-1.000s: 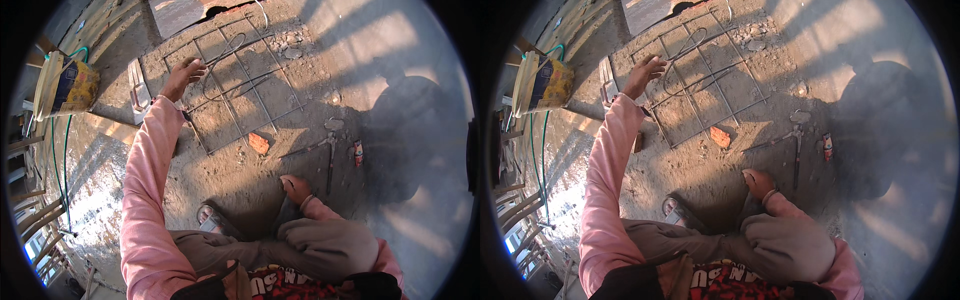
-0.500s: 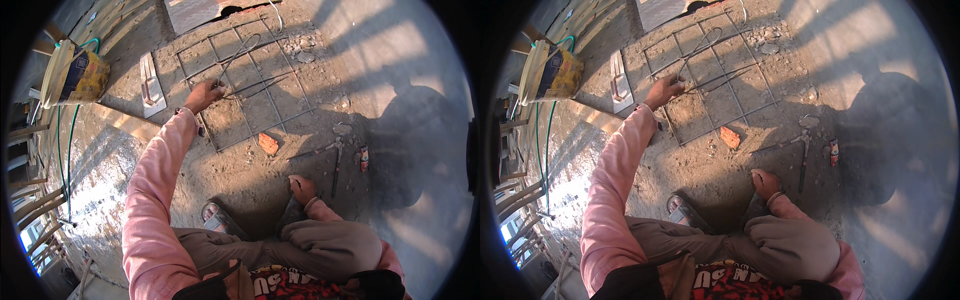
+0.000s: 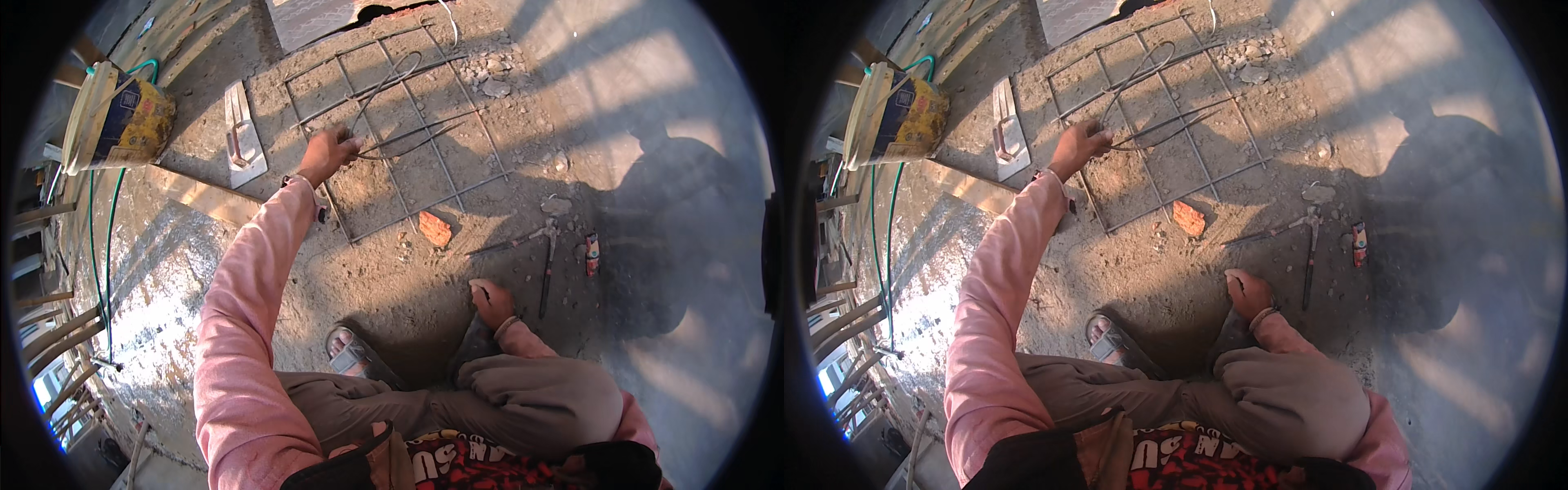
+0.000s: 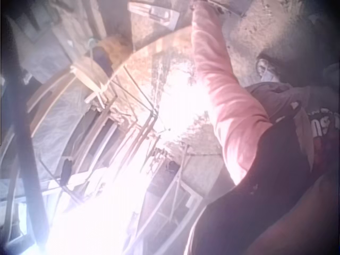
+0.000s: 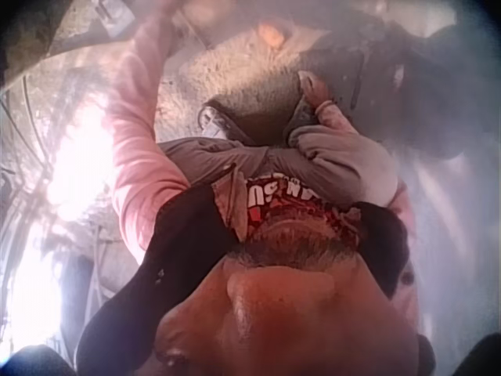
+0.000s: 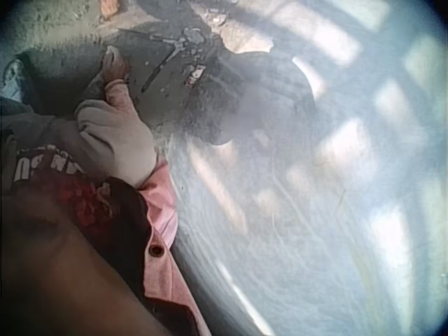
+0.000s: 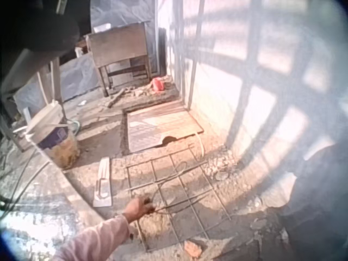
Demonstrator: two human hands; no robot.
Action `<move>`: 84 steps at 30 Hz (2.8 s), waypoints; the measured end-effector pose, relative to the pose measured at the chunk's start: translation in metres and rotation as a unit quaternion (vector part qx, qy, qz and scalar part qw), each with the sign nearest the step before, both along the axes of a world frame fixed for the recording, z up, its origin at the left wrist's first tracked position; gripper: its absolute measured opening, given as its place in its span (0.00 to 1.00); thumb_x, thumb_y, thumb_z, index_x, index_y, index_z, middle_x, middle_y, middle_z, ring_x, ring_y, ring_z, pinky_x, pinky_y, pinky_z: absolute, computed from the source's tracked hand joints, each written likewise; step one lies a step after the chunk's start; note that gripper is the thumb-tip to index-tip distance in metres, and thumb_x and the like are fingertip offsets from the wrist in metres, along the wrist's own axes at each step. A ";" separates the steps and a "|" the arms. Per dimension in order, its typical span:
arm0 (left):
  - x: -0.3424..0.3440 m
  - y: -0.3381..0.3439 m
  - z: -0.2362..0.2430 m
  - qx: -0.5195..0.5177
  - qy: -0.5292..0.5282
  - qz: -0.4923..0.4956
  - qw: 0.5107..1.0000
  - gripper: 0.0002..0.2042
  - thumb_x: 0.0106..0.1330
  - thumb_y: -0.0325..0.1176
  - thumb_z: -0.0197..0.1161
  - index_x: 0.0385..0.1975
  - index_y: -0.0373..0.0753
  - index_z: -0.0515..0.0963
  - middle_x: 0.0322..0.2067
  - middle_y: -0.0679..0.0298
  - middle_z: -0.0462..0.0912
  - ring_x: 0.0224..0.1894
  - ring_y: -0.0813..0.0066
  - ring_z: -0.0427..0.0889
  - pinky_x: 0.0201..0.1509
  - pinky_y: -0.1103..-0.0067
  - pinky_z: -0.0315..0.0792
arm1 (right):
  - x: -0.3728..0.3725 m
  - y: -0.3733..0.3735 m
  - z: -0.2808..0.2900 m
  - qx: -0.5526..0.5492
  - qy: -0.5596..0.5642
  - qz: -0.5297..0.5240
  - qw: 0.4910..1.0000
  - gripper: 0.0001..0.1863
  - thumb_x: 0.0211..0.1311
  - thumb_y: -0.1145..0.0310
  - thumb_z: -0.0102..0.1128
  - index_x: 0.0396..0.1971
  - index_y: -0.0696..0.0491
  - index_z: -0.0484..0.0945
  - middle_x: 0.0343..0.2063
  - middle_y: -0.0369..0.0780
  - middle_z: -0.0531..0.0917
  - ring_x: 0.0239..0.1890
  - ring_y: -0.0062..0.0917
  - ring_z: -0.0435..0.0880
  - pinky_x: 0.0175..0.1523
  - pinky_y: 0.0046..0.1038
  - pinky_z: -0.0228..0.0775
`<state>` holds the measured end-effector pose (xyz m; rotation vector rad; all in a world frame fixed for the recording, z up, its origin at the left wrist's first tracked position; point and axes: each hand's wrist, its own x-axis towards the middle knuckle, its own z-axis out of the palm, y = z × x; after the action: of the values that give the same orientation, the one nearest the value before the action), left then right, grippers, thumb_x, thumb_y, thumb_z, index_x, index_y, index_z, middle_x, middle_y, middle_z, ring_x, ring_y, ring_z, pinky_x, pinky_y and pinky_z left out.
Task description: The person prepares a rebar mesh for a construction task by hand, using a small piece of wire and pliers to secure intersections of the metal grid.
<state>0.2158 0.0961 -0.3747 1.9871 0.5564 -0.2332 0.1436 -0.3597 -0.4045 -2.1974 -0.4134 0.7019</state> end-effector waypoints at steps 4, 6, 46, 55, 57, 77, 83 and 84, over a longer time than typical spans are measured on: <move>-0.003 -0.003 0.007 0.018 -0.004 -0.010 1.000 0.13 0.63 0.38 0.60 0.35 0.32 0.75 0.25 0.62 0.81 0.27 0.77 0.79 0.33 0.79 0.72 | -0.002 -0.004 -0.009 -0.001 0.016 -0.018 1.000 0.13 0.60 0.62 0.53 0.38 0.52 0.81 0.32 0.46 0.83 0.35 0.39 0.83 0.41 0.33 0.74; -0.008 0.001 0.005 0.001 -0.025 -0.011 1.000 0.13 0.63 0.38 0.60 0.35 0.32 0.75 0.25 0.62 0.81 0.27 0.77 0.79 0.33 0.79 0.72 | -0.004 -0.002 -0.011 0.008 0.003 -0.013 1.000 0.12 0.60 0.62 0.54 0.38 0.52 0.81 0.32 0.46 0.83 0.35 0.39 0.83 0.40 0.33 0.74; -0.088 -0.110 0.078 0.033 -0.121 -0.312 0.942 0.16 0.64 0.40 0.57 0.45 0.36 0.71 0.40 0.50 0.77 0.46 0.50 0.76 0.49 0.63 0.70 | 0.131 0.039 0.048 -0.200 -0.306 0.220 0.904 0.06 0.51 0.76 0.51 0.32 0.53 0.72 0.26 0.46 0.77 0.34 0.46 0.77 0.40 0.47 0.66; -0.054 -0.162 0.171 -0.096 -0.401 -0.175 0.894 0.22 0.68 0.44 0.53 0.55 0.37 0.63 0.40 0.53 0.77 0.45 0.58 0.78 0.47 0.68 0.70 | 0.119 0.146 0.293 -0.033 -0.224 0.397 0.890 0.04 0.55 0.75 0.52 0.31 0.58 0.71 0.23 0.50 0.75 0.30 0.47 0.76 0.33 0.40 0.66; -0.055 -0.150 0.200 -0.272 -0.270 -0.149 0.911 0.20 0.69 0.41 0.52 0.54 0.34 0.65 0.38 0.60 0.78 0.31 0.76 0.77 0.35 0.78 0.71 | 0.104 0.171 0.333 -0.042 -0.241 0.354 0.903 0.05 0.55 0.74 0.54 0.31 0.58 0.72 0.23 0.49 0.76 0.30 0.46 0.77 0.33 0.38 0.67; -0.087 -0.101 0.138 -0.390 -0.096 -0.186 0.897 0.08 0.66 0.31 0.57 0.38 0.34 0.71 0.28 0.65 0.79 0.28 0.83 0.76 0.29 0.82 0.71 | 0.104 0.188 0.267 -0.078 -0.279 0.403 0.868 0.04 0.50 0.72 0.58 0.21 0.56 0.76 0.20 0.48 0.77 0.27 0.45 0.77 0.34 0.42 0.67; -0.072 -0.100 0.143 -0.427 -0.118 -0.102 0.891 0.09 0.69 0.35 0.54 0.39 0.36 0.70 0.28 0.63 0.78 0.26 0.81 0.76 0.27 0.84 0.69 | 0.118 0.188 0.265 0.005 -0.282 0.368 0.886 0.06 0.53 0.71 0.58 0.25 0.58 0.77 0.20 0.48 0.77 0.27 0.43 0.78 0.33 0.38 0.69; -0.071 -0.101 0.145 -0.438 -0.121 -0.086 0.887 0.08 0.69 0.34 0.54 0.39 0.36 0.70 0.28 0.63 0.78 0.26 0.80 0.76 0.28 0.84 0.69 | 0.121 0.188 0.268 0.021 -0.279 0.366 0.888 0.06 0.53 0.71 0.58 0.26 0.58 0.77 0.20 0.47 0.77 0.25 0.41 0.78 0.32 0.36 0.68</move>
<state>0.1451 -0.0054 -0.2296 1.1457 0.0645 -0.2777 0.2641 -0.1721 -0.1364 -2.1511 -1.5922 0.3971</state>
